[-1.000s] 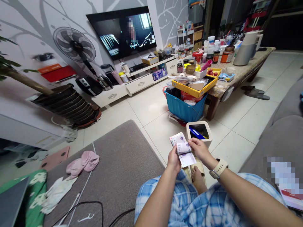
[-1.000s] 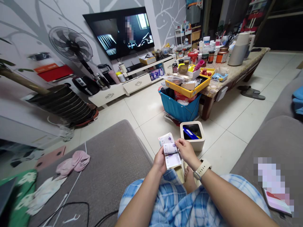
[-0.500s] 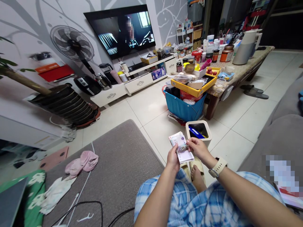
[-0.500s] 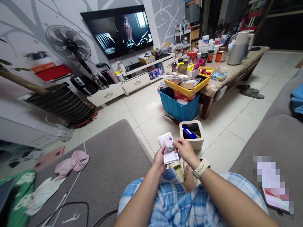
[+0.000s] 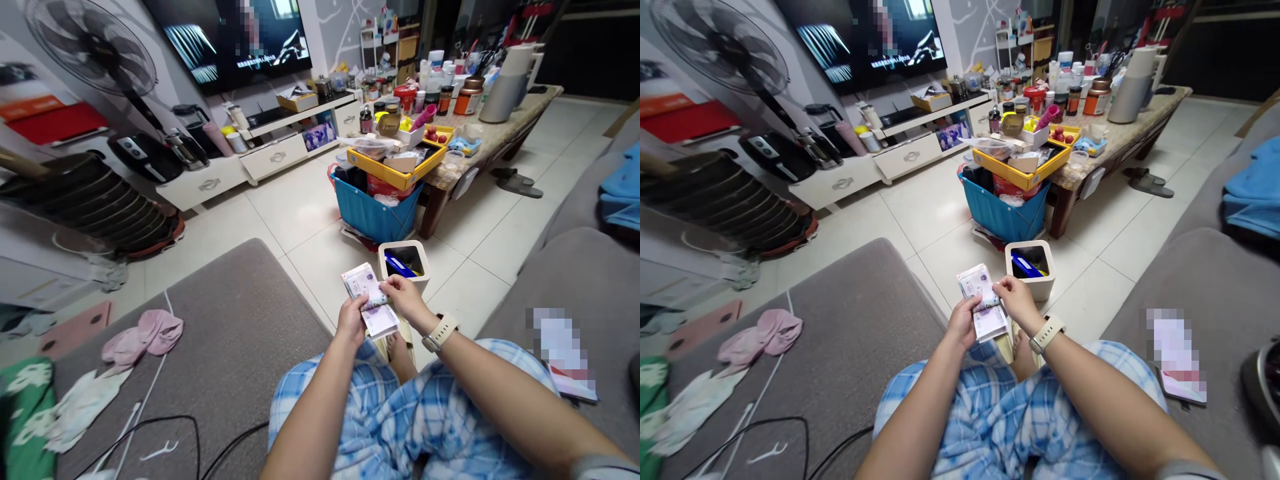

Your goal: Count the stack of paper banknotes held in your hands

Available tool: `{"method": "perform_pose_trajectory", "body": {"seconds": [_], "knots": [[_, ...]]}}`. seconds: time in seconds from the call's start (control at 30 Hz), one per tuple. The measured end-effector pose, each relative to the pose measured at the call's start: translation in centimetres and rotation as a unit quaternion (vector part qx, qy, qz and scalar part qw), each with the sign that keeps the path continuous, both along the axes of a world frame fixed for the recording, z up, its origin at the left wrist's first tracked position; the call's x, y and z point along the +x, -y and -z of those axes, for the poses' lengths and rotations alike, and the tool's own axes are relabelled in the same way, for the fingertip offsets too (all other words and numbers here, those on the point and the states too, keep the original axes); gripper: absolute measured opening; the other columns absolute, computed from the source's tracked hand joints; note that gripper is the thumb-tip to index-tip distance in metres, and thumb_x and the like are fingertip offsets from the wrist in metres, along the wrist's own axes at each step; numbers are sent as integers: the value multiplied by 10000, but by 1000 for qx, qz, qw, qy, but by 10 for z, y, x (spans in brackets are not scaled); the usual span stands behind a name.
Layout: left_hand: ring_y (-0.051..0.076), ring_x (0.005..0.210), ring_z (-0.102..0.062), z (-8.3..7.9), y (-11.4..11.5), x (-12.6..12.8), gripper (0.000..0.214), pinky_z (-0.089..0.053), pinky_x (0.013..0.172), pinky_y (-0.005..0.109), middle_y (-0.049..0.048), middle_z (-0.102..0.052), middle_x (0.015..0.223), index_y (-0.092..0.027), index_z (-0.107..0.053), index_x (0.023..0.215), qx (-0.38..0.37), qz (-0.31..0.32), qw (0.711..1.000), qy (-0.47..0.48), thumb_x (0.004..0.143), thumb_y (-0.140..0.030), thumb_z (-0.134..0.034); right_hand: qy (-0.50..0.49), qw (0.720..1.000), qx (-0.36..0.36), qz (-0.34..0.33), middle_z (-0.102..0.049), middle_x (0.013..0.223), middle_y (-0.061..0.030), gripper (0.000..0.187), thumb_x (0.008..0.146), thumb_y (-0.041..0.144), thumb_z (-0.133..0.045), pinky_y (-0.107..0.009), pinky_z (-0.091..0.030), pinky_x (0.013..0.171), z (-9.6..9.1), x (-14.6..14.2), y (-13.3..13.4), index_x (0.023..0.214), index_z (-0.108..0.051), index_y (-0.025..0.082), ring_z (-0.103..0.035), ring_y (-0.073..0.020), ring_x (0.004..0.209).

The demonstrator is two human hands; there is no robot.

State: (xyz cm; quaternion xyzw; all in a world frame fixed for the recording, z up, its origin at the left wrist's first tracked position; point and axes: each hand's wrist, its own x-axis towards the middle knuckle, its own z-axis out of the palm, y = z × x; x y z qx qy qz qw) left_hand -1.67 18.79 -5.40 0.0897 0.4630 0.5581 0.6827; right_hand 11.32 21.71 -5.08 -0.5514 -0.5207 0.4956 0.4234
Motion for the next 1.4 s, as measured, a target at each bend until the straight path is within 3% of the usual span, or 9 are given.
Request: {"method": "perform_pose_trajectory", "body": {"seconds": [0.33, 0.6, 1.0, 1.4], "knots": [[248, 804, -679, -9, -5, 4, 309, -522, 798, 383, 106, -707, 850, -95, -636, 999, -26, -27, 997, 66, 783, -309, -582, -30, 1000, -4, -6, -515, 600, 10, 232, 728, 398, -580, -247, -349, 560, -10, -2, 2, 663, -532, 181, -444, -130, 587], [236, 774, -682, -9, -5, 4, 246, -517, 803, 372, 94, -707, 811, -92, -649, 944, -18, -44, 998, 42, 801, -266, -549, -88, 995, -26, -26, -491, 563, 15, 253, 720, 425, -586, -248, -320, 502, -17, -3, 3, 664, -538, 183, -411, -118, 525], [226, 724, -681, -9, -5, 5, 231, -522, 779, 365, 93, -704, 770, -90, -659, 891, -23, -46, 998, 27, 792, -267, -549, -96, 994, -35, -26, -474, 558, 20, 258, 732, 424, -576, -234, -307, 480, -16, -4, 4, 660, -524, 181, -398, -109, 519], [238, 737, -678, -9, -3, 1, 264, -527, 760, 367, 102, -702, 781, -80, -647, 915, -6, -6, 999, 34, 770, -293, -586, -113, 990, -41, -71, -540, 514, 6, 290, 782, 467, -515, -261, -356, 525, -20, -3, 6, 710, -551, 188, -455, -128, 487]]}}
